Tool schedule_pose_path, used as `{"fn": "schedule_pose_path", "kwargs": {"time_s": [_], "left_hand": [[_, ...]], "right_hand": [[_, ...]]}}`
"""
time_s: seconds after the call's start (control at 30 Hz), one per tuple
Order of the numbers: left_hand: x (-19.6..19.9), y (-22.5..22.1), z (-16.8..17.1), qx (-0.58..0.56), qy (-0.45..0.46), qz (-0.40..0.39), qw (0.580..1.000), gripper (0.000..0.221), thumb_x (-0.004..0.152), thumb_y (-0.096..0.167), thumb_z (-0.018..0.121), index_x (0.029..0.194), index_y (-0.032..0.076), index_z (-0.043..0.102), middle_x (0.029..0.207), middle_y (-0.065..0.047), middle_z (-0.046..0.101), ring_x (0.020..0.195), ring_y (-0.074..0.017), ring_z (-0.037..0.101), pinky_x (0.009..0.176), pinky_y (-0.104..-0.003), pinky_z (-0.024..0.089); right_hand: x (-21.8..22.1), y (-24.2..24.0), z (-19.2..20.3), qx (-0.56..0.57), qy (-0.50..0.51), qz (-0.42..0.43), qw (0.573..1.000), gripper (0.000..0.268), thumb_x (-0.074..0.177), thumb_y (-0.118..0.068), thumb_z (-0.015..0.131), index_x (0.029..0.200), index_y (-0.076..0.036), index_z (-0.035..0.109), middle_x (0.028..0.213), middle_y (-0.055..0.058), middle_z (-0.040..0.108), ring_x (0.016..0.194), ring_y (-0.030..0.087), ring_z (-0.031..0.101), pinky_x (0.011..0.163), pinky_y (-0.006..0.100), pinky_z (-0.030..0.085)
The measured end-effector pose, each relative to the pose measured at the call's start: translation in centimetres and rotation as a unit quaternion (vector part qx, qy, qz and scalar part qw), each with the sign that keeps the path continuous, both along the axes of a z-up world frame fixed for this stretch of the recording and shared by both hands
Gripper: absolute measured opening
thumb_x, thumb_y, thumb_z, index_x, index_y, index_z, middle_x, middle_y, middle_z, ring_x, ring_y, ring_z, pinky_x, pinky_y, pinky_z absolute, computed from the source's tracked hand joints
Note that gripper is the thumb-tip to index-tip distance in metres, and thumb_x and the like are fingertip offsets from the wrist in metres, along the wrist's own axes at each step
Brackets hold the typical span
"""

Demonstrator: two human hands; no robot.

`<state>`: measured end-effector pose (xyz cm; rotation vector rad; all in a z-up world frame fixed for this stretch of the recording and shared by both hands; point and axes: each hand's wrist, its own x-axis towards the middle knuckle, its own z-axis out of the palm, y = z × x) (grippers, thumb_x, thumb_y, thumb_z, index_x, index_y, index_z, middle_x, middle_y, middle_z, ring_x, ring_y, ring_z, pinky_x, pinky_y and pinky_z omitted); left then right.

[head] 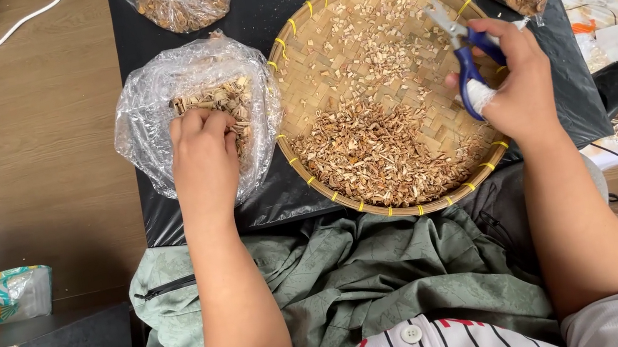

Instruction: Cutting dried herbal ingredients into smaller pieces using scissors over a woven tray.

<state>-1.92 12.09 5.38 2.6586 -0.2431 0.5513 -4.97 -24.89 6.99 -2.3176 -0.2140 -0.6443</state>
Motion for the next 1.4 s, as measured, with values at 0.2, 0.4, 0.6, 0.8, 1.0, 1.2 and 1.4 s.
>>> {"fn": "schedule_pose_path", "kwargs": {"time_s": [0.2,0.4,0.6,0.8,1.0,1.2,1.4], "left_hand": [[-0.4,0.2,1.2,-0.005,0.017,-0.019,1.000,0.015,0.078,0.001,0.076,0.089,0.004,0.066,0.108,-0.008,0.067,0.107,-0.0262,0.058,0.089,-0.037,0.052],[-1.0,0.1,2.4,-0.063,-0.002,-0.033,0.997,0.020,0.078,-0.003,0.079,0.090,0.002,0.063,0.088,-0.008,0.070,0.087,-0.0256,0.062,0.076,-0.037,0.052],[-1.0,-0.1,3.0,-0.117,0.033,-0.025,0.992,0.032,0.076,-0.003,0.081,0.104,0.004,0.068,0.082,-0.001,0.065,0.079,-0.0159,0.063,0.071,-0.031,0.052],[-0.9,0.1,2.7,-0.103,0.009,-0.016,0.994,0.029,0.075,0.000,0.086,0.096,0.005,0.067,0.083,-0.003,0.065,0.084,-0.0194,0.061,0.077,-0.033,0.050],[-0.4,0.9,1.8,-0.107,-0.031,-0.040,0.993,0.016,0.090,0.005,0.084,0.103,0.006,0.075,0.087,-0.008,0.071,0.090,-0.0235,0.068,0.081,-0.033,0.056],[-0.9,-0.5,2.6,-0.103,-0.092,-0.052,0.989,0.015,0.093,0.001,0.080,0.108,0.004,0.077,0.094,-0.009,0.072,0.095,-0.0232,0.067,0.085,-0.033,0.055],[-1.3,-5.9,1.3,-0.335,-0.008,-0.140,0.932,0.022,0.087,0.006,0.086,0.105,0.006,0.074,0.084,-0.009,0.068,0.079,-0.0204,0.064,0.075,-0.034,0.056]], "right_hand": [[-0.1,-0.6,-0.3,0.023,0.034,-0.001,0.999,0.062,0.078,0.003,0.086,0.133,0.008,0.057,0.116,0.021,0.058,0.104,0.030,0.064,0.090,0.039,0.053],[-0.2,-0.6,-0.3,0.020,0.027,0.019,0.999,0.062,0.079,0.004,0.085,0.134,0.008,0.057,0.115,0.021,0.056,0.104,0.031,0.064,0.095,0.040,0.053],[-0.4,-0.3,-0.3,0.012,0.024,0.032,0.999,0.062,0.079,0.001,0.086,0.133,0.007,0.056,0.117,0.020,0.056,0.108,0.033,0.064,0.098,0.041,0.052],[-0.6,0.0,0.0,0.005,0.019,0.032,0.999,0.063,0.079,0.002,0.086,0.134,0.006,0.057,0.117,0.021,0.056,0.109,0.034,0.065,0.099,0.041,0.052],[-0.3,-0.7,-1.2,0.021,0.013,0.026,0.999,0.064,0.082,-0.014,0.091,0.138,-0.005,0.062,0.104,0.021,0.053,0.105,0.045,0.066,0.099,0.054,0.047],[-0.3,-1.0,-1.7,-0.047,-0.018,0.013,0.999,0.058,0.084,-0.022,0.091,0.133,-0.006,0.066,0.096,0.018,0.061,0.100,0.043,0.062,0.107,0.058,0.038],[-1.2,0.3,-0.7,0.003,-0.009,0.040,0.999,0.057,0.085,-0.024,0.089,0.130,-0.001,0.063,0.090,0.022,0.067,0.086,0.042,0.067,0.089,0.053,0.044]]}}
